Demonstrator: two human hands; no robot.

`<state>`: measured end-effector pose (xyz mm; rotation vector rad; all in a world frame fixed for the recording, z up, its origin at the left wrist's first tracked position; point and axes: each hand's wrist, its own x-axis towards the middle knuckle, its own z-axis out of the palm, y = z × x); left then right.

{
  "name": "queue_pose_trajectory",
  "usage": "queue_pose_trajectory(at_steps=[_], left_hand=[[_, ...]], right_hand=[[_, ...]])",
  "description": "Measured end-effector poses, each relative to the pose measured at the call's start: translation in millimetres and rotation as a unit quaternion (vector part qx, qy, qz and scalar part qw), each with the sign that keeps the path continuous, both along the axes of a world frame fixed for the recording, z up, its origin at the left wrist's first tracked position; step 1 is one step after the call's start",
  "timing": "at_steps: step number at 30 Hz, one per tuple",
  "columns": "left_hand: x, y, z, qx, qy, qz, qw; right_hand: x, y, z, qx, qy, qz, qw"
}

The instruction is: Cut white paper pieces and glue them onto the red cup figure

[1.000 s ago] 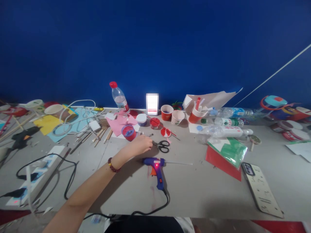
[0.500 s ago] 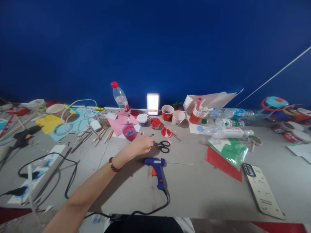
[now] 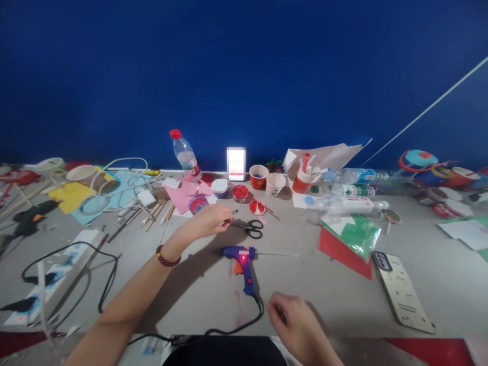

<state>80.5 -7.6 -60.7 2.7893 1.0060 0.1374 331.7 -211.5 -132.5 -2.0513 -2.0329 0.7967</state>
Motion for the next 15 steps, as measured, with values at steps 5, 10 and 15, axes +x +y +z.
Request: queue_pose_trajectory(at_steps=[5,10,15], left_hand=[[-5.5,-9.7,24.4,-0.046,-0.105,0.024,0.993],[-5.0,-12.7,29.1,-0.186,-0.301,0.088,0.931],[-7.9,-9.8,26.4,-0.300,-0.372,0.177,0.860]], right_hand=[[-34.1,32.8,-4.8,0.012,-0.064,-0.014,0.998],[-55.3,44.5,12.7,-0.022,-0.066,0.020,0.997],[-56.6,48.5,25.9,-0.061,-0.038,0.011,0.997]])
